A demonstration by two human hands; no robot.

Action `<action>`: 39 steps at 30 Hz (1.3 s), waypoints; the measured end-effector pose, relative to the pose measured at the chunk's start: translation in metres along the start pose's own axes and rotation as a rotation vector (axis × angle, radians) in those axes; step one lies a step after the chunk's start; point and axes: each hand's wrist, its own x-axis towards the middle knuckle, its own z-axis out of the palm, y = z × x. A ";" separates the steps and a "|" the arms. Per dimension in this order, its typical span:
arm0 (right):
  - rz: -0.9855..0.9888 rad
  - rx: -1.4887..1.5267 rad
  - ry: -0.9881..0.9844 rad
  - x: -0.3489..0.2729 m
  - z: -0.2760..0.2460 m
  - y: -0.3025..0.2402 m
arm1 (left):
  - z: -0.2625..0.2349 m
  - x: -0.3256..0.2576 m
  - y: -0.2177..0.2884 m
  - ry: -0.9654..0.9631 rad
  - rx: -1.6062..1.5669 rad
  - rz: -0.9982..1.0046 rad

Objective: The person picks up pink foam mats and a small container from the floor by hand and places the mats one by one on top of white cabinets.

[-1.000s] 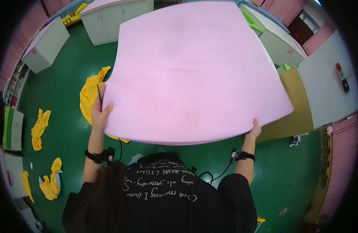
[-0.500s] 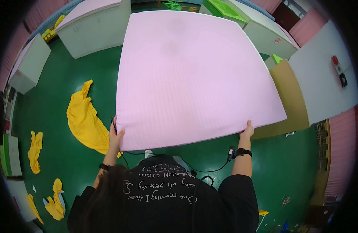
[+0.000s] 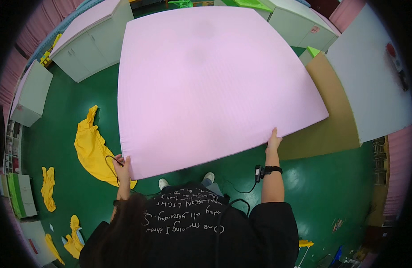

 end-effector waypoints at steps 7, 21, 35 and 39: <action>-0.149 -0.148 0.039 -0.018 0.016 0.008 | -0.042 -0.027 -0.023 0.372 -0.198 -0.709; -0.147 -0.268 -0.094 -0.025 0.020 0.004 | 0.008 -0.019 0.038 0.083 -0.292 -0.162; -0.010 -0.292 -0.123 -0.032 0.027 0.012 | 0.020 -0.008 0.012 0.181 0.086 0.005; 0.124 -0.220 -0.147 -0.036 0.027 -0.004 | 0.026 -0.008 0.018 0.145 0.082 0.033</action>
